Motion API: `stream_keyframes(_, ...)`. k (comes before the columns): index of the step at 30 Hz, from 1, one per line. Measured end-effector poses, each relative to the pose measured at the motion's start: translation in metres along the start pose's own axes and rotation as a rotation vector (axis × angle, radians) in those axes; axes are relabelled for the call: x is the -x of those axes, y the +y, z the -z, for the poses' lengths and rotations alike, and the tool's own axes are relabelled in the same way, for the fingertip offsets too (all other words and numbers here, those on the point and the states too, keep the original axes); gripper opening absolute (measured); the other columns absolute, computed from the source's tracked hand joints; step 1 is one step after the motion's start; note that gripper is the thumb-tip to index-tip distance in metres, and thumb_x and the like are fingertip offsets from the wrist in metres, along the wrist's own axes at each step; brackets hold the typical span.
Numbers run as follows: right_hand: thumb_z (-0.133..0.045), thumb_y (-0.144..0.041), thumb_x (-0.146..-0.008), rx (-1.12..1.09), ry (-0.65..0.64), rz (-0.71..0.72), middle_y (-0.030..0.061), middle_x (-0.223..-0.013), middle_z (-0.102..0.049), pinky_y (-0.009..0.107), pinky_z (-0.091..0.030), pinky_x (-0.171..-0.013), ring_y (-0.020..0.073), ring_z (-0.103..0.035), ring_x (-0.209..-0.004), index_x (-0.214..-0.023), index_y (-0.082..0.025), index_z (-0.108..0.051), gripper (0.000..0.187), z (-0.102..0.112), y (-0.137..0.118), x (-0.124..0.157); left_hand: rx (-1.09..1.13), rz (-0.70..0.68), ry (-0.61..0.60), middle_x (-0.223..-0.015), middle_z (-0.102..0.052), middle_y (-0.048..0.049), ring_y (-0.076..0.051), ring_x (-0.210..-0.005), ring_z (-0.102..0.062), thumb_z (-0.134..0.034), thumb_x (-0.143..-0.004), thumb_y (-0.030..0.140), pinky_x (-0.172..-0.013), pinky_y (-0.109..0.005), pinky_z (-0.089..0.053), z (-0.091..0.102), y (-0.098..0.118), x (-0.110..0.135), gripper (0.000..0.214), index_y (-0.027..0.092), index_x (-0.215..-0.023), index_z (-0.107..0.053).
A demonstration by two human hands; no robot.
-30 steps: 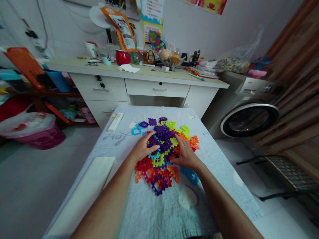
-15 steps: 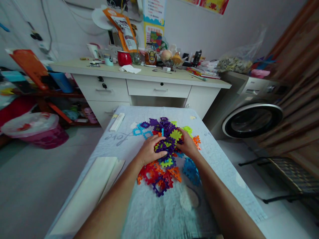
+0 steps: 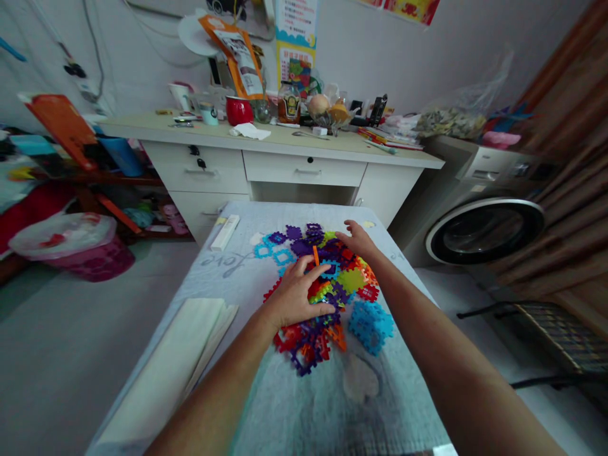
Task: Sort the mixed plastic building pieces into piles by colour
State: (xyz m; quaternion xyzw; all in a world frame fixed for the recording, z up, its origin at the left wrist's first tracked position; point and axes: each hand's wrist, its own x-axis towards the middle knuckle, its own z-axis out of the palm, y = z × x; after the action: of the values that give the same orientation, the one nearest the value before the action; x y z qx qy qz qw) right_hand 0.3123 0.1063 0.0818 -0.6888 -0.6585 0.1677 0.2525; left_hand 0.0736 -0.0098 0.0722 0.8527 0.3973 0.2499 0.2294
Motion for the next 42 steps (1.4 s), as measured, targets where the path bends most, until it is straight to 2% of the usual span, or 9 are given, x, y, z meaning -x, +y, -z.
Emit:
stream_keyframes(5,-0.053,-0.064,-0.085,0.043,-0.248,-0.114,0.0236,-0.14,-0.053,0.042,-0.042,-0.102,0.0328,-0.054,-0.127,-0.144,-0.007,-0.042,0.082,-0.011,-0.011,-0.022,-0.074,0.112,-0.09,-0.148,-0.036,-0.0126,-0.036,-0.134,-0.043,-0.078,-0.061,0.06,-0.112,-0.049,-0.036,0.015,-0.007,0.0,0.093,0.03,-0.143,-0.047)
stream_keyframes(10,-0.066,-0.06,-0.077,0.122,-0.409,-0.043,0.022,-0.146,-0.048,0.041,-0.042,-0.103,0.0338,-0.052,-0.129,-0.144,-0.008,-0.044,0.087,-0.021,-0.023,-0.037,-0.125,0.248,-0.153,-0.161,-0.02,-0.0142,-0.05,-0.145,-0.019,-0.085,-0.041,0.061,-0.109,-0.064,-0.032,0.023,-0.019,0.024,0.122,0.035,-0.149,-0.034)
stream_keyframes(17,-0.075,-0.033,-0.066,0.219,-0.453,0.151,0.0082,-0.118,-0.07,0.035,-0.048,-0.094,0.0298,-0.062,-0.111,-0.122,-0.02,-0.066,0.058,-0.033,-0.037,-0.039,-0.155,0.381,-0.236,-0.164,0.001,-0.019,-0.053,-0.145,-0.014,-0.088,-0.037,0.05,-0.109,-0.068,-0.026,0.008,-0.027,0.061,0.136,0.031,-0.154,-0.022)
stream_keyframes(24,-0.067,-0.016,-0.066,-0.016,-0.501,0.351,0.0003,-0.098,-0.069,0.025,-0.047,-0.08,0.0174,-0.061,-0.087,-0.102,-0.018,-0.068,0.037,-0.028,-0.048,-0.02,-0.12,0.298,-0.109,-0.163,-0.011,-0.0163,-0.04,-0.147,-0.022,-0.084,-0.055,0.042,-0.116,-0.05,-0.03,-0.001,-0.032,0.054,0.106,0.025,-0.148,-0.036)
stream_keyframes(31,-0.061,-0.02,-0.075,-0.239,-0.67,0.565,-0.0018,-0.092,-0.069,0.026,-0.047,-0.081,0.0153,-0.06,-0.085,-0.099,-0.018,-0.068,0.026,-0.006,-0.064,0.023,-0.091,0.235,0.136,-0.138,-0.049,-0.0133,-0.03,-0.127,-0.051,-0.07,-0.074,0.039,-0.109,-0.042,-0.042,-0.003,-0.048,0.03,0.053,0.019,-0.122,-0.06)
stream_keyframes(33,-0.059,-0.021,-0.077,-0.258,-0.602,0.559,-0.0005,-0.098,-0.07,0.029,-0.047,-0.087,0.0167,-0.062,-0.092,-0.101,-0.019,-0.069,0.026,0.007,-0.061,0.039,-0.075,0.255,0.225,-0.128,-0.054,-0.0116,-0.027,-0.12,-0.056,-0.064,-0.079,0.035,-0.107,-0.041,-0.044,-0.002,-0.055,0.025,0.041,0.019,-0.116,-0.062)
stream_keyframes(36,-0.056,-0.023,-0.081,-0.197,-0.358,0.474,0.0033,-0.108,-0.07,0.035,-0.045,-0.096,0.02,-0.062,-0.101,-0.103,-0.02,-0.069,0.025,0.027,-0.042,0.063,-0.078,0.273,0.312,-0.126,-0.054,-0.0119,-0.027,-0.124,-0.052,-0.059,-0.083,0.032,-0.109,-0.042,-0.042,-0.004,-0.06,0.022,0.038,0.018,-0.118,-0.06)
stream_keyframes(39,-0.057,-0.032,-0.084,-0.065,-0.104,0.328,0.0085,-0.117,-0.067,0.041,-0.043,-0.1,0.0248,-0.061,-0.11,-0.11,-0.021,-0.067,0.031,0.039,-0.005,0.082,-0.131,0.294,0.379,-0.14,-0.041,-0.0153,-0.031,-0.138,-0.039,-0.059,-0.082,0.032,-0.116,-0.046,-0.032,-0.009,-0.058,0.027,0.049,0.017,-0.129,-0.053)
stream_keyframes(42,-0.061,-0.046,-0.082,0.086,0.088,0.094,0.0161,-0.126,-0.063,0.048,-0.041,-0.104,0.033,-0.055,-0.121,-0.122,-0.018,-0.062,0.049,0.036,0.037,0.094,-0.128,0.359,0.358,-0.15,-0.026,-0.0184,-0.037,-0.144,-0.026,-0.069,-0.075,0.043,-0.117,-0.051,-0.027,-0.013,-0.052,0.034,0.076,0.016,-0.14,-0.041)
